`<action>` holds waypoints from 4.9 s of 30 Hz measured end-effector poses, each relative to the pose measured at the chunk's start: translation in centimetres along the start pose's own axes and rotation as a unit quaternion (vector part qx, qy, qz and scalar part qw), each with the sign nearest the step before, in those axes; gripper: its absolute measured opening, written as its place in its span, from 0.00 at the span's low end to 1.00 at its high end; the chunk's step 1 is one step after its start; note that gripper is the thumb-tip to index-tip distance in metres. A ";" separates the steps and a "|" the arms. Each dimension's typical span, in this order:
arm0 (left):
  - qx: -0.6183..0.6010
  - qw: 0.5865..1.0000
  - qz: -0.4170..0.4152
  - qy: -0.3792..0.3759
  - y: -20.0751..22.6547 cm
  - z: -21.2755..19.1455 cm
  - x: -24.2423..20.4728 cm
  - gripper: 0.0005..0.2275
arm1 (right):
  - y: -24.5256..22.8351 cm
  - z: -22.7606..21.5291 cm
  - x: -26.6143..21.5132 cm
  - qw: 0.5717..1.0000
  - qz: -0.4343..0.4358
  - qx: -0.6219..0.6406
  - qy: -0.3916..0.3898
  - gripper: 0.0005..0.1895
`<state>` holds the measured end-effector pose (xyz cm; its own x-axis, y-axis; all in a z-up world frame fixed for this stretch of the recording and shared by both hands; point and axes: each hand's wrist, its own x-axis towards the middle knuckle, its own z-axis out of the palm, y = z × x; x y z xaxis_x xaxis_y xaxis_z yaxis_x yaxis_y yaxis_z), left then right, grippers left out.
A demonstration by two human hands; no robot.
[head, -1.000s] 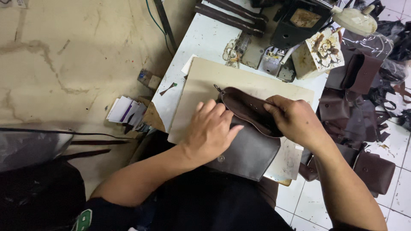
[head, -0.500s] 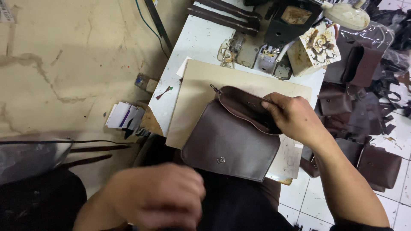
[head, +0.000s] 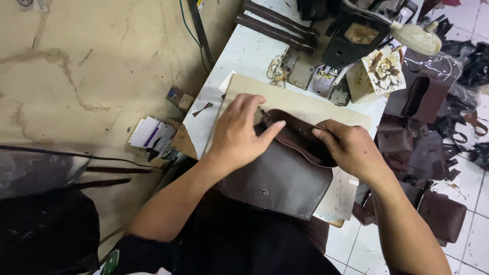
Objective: The person assembles a brown leather pouch by inserting a zipper into the top opening and securing it. They then attach a leather strap to the side of the pouch and fasten a snap button on the front flap. The person handles multiple pouches, placing finished ones aside and picking up new ones to repeat the process.
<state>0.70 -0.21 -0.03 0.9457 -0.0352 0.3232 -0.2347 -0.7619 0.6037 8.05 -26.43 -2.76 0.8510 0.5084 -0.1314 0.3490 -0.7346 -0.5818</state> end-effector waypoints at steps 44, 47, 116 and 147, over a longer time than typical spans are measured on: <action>0.016 0.999 -0.029 -0.015 -6.3 3.4 -3.7 0.15 | 7.1 6.6 -7.8 0.968 -0.064 0.073 0.230 0.17; 0.019 0.999 0.004 -0.032 -8.3 4.6 3.4 0.14 | 8.4 8.1 -7.2 0.950 -0.024 0.166 0.263 0.15; -0.190 0.964 0.141 -0.119 7.0 5.5 0.4 0.01 | -0.2 2.6 -8.6 0.910 -0.063 0.368 0.182 0.10; -0.612 0.670 -0.323 0.268 -14.8 15.9 16.7 0.09 | 11.5 4.0 -16.2 0.612 0.008 0.639 0.466 0.06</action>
<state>23.58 0.17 -15.18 0.7993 0.5334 -0.2770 -0.1341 0.6076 0.7829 -3.23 -41.33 -10.52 0.9122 -0.4091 0.0229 0.2528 0.5179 -0.8172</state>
